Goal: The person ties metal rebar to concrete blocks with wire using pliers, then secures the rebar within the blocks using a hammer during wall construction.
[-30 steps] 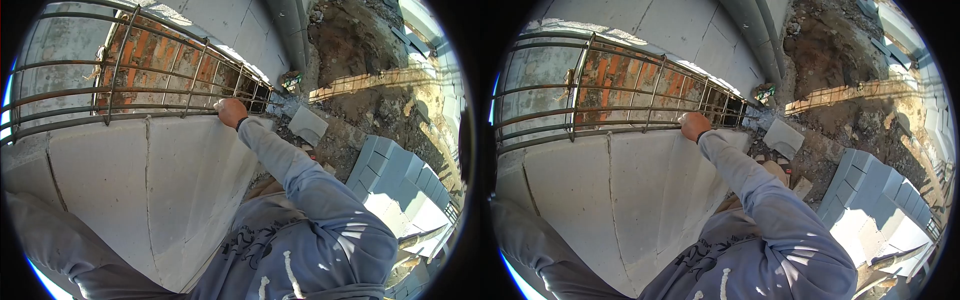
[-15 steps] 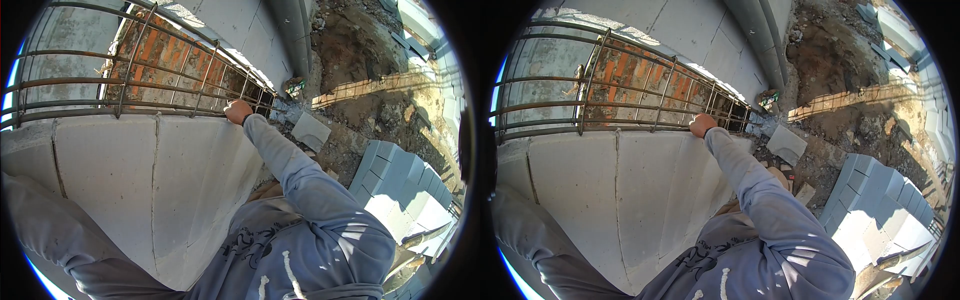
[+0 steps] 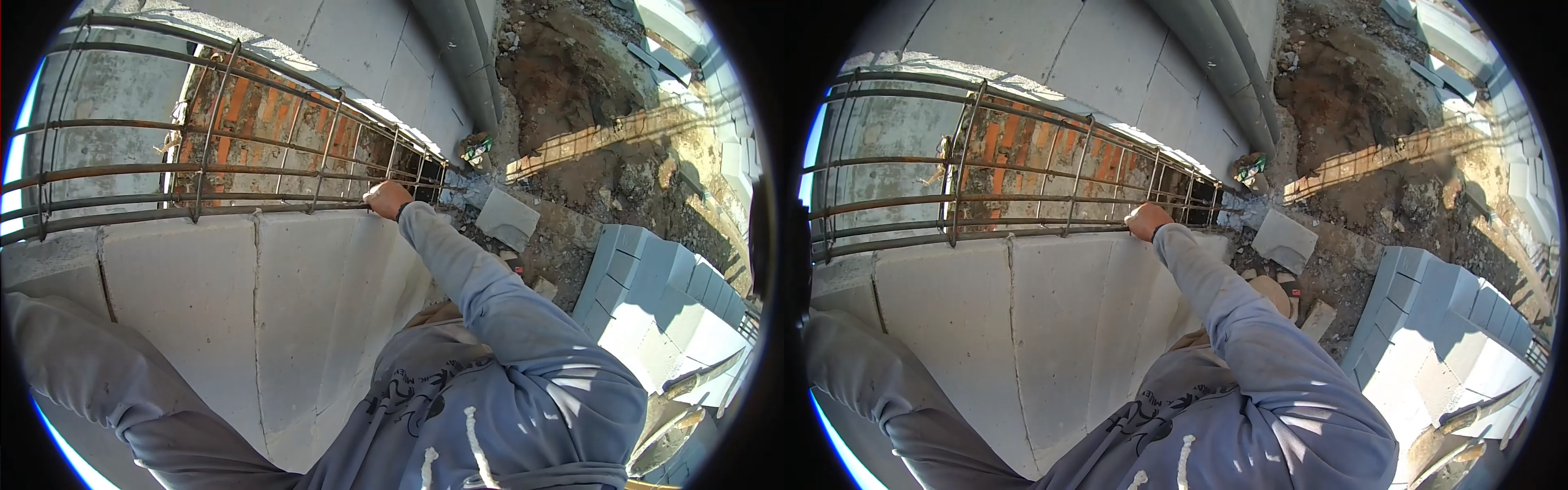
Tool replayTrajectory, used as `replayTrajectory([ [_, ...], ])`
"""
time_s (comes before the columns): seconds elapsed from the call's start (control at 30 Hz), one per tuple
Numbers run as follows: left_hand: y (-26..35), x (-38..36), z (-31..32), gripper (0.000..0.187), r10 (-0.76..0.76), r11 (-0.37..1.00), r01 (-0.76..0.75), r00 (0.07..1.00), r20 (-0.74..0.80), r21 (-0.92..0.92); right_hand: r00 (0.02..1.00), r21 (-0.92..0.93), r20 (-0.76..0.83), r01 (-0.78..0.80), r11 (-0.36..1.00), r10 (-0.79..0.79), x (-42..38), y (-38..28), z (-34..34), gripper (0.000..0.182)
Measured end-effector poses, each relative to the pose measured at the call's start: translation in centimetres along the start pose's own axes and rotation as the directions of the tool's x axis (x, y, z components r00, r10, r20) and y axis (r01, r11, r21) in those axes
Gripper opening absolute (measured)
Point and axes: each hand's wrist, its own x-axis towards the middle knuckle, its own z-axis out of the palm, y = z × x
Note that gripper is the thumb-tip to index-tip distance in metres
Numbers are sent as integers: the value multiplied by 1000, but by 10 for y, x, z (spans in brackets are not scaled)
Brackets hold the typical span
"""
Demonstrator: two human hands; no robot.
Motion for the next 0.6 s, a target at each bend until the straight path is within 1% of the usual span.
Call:
replayTrajectory([
  [0.03,-1,0,1,34,-5,1000,5,1000,1,-2,999,18,-44,14,1000,-13,-3,1,-1,37],
  [0.07,-2,1,0,35,-8,1000,8,1000,0,-5,999,16,-49,10,1000,-10,-6,2,-3,37],
  [0.13,-2,1,0,35,-9,1000,9,1000,-1,-9,979,248,140,-181,952,149,-23,-13,-17,38],
  [0.17,-2,2,0,35,-11,1000,11,1000,-3,-9,991,311,94,-121,943,96,-24,-9,-13,39],
  [0.2,-1,2,-1,36,-9,1000,9,1000,-5,-11,991,311,93,-119,943,95,-23,-7,-11,39],
  [0.27,-1,1,-2,36,-9,1000,9,1000,-5,-13,989,390,108,-135,911,100,-23,-4,-8,38],
  [0.3,-1,2,-2,36,-9,1000,9,1000,-5,-15,989,392,111,-137,910,102,-24,-2,-6,38],
  [0.37,-1,2,-3,37,-9,1000,9,1000,-3,-11,982,484,127,-183,855,139,-23,0,-3,35],
  [0.4,-1,3,-3,37,-6,1000,6,1000,-4,-11,982,485,130,-185,855,139,-24,0,-2,35],
  [0.47,0,2,-3,38,-7,1000,7,1000,-2,-7,980,553,96,-197,810,173,-25,0,0,33],
  [0.5,-2,2,-4,38,-8,1000,8,1000,-4,-8,980,552,99,-198,810,173,-25,1,1,33],
  [0.57,-1,3,-5,39,-8,1000,8,1000,-6,-8,990,601,44,-133,789,133,-24,4,5,33],
  [0.6,-2,4,-5,39,-7,1000,7,1000,-5,-9,990,601,46,-134,788,133,-21,8,10,33],
])
